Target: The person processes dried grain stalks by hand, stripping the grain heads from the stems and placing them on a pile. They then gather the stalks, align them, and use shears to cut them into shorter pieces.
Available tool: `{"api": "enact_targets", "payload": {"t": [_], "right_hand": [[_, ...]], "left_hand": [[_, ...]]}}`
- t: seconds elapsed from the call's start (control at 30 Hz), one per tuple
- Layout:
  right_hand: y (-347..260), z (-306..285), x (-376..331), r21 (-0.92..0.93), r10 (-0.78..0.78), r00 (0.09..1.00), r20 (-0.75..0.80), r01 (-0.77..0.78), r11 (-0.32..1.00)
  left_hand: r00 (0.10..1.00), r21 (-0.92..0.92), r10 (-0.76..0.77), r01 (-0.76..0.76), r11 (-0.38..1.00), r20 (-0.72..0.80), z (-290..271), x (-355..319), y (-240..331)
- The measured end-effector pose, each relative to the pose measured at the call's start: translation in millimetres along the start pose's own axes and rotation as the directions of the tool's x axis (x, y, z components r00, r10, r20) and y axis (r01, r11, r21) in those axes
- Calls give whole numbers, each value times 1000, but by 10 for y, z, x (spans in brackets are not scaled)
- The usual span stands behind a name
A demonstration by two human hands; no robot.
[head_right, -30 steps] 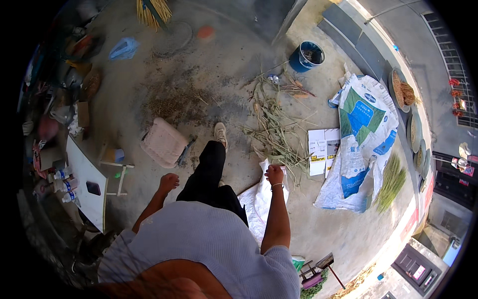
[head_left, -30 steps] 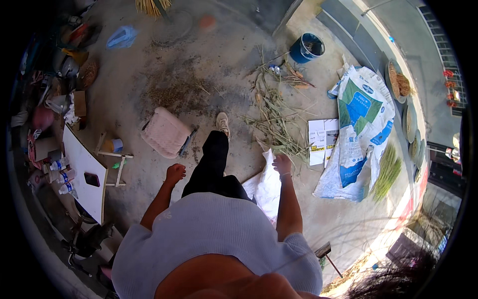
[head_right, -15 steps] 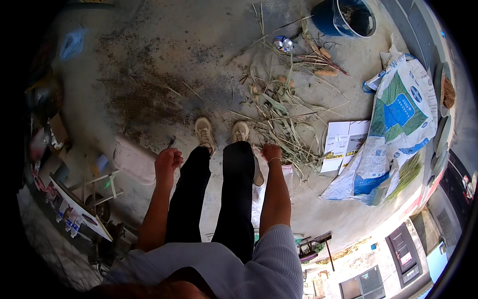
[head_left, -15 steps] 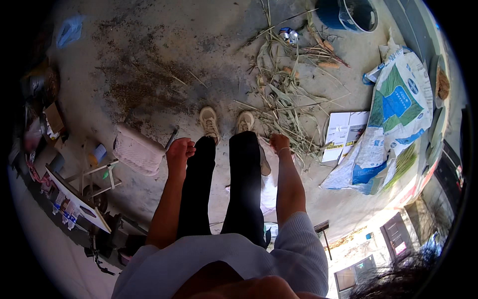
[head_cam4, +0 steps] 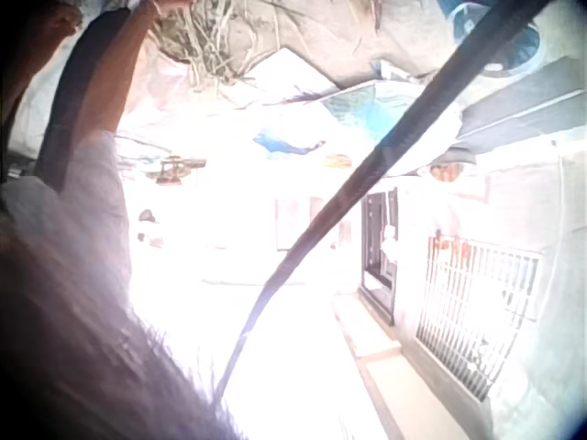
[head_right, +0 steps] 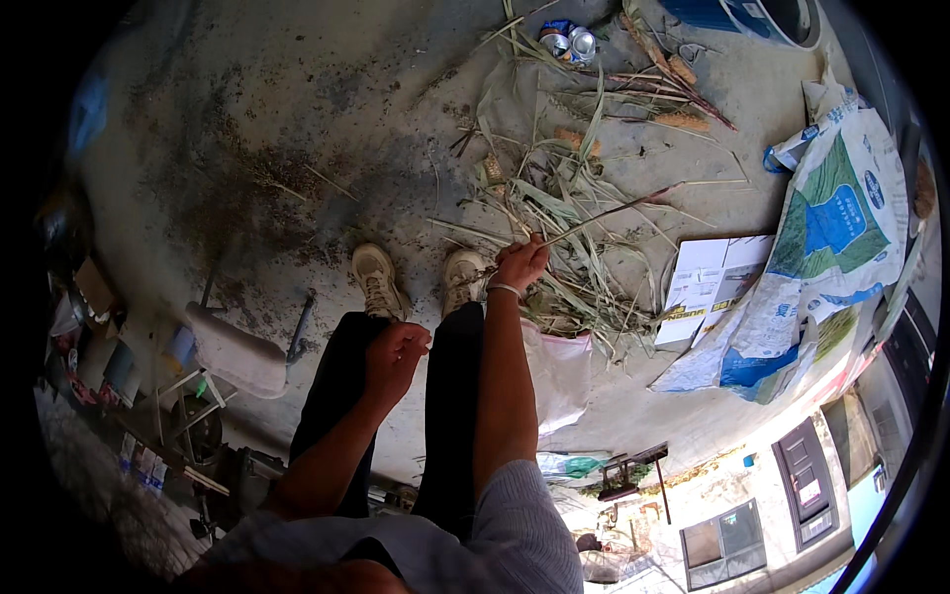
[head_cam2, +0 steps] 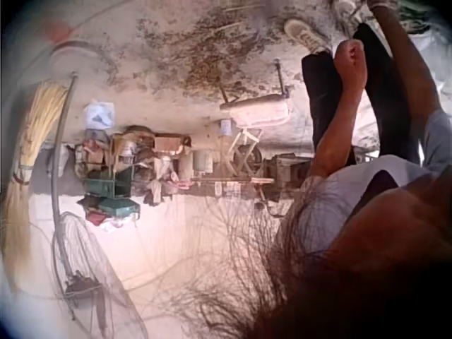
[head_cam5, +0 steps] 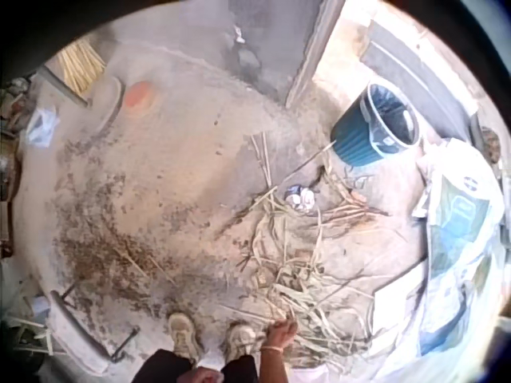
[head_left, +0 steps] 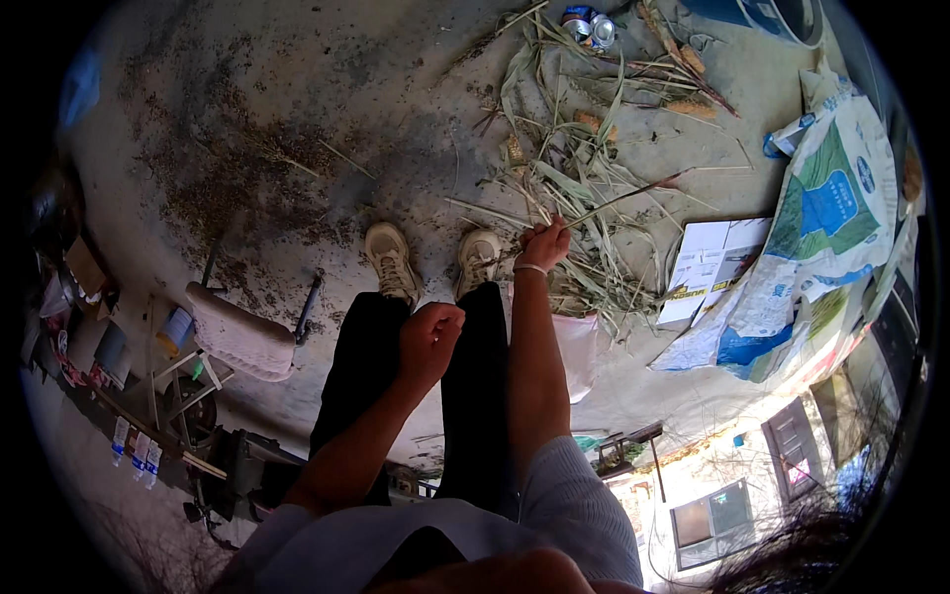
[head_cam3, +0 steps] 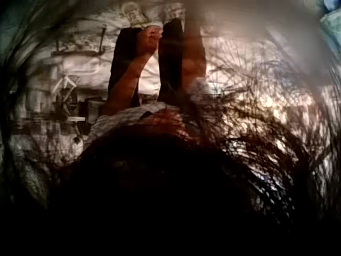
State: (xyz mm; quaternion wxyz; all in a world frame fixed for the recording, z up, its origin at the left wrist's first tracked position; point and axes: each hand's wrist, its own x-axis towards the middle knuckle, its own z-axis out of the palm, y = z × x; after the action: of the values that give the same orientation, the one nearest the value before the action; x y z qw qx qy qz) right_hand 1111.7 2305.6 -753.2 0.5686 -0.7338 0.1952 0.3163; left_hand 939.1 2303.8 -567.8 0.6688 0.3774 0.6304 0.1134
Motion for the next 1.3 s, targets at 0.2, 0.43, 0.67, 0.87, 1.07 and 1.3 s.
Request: {"api": "enact_targets", "payload": {"t": [0.2, 0.43, 0.67, 0.87, 1.07, 1.3], "right_hand": [[-940, -138, -1761, -541, 134, 792, 595, 271, 796], [-988, -228, -2442, -564, 354, 510, 784, 348, 749], [-1418, -491, -2649, -435, 204, 392, 897, 696, 572], [-2150, -1056, -2836, -798, 869, 373, 324, -385, 463], [-1460, -494, -1847, -812, 377, 745, 550, 372, 450], [-150, 1954, -547, -371, 279, 292, 915, 880, 295]], "left_hand": [[993, -244, 73, -93, 965, -91, -64, 365, 273], [946, -683, -250, 44, 729, -206, -292, 380, 824], [889, -899, -455, 236, 368, 47, -264, 278, 584], [899, -805, -318, -59, 590, -300, -816, 478, 792], [864, -240, 10, -151, 959, -504, -778, 456, 535], [862, 336, 429, -333, 881, -269, -706, 380, 800]]}}
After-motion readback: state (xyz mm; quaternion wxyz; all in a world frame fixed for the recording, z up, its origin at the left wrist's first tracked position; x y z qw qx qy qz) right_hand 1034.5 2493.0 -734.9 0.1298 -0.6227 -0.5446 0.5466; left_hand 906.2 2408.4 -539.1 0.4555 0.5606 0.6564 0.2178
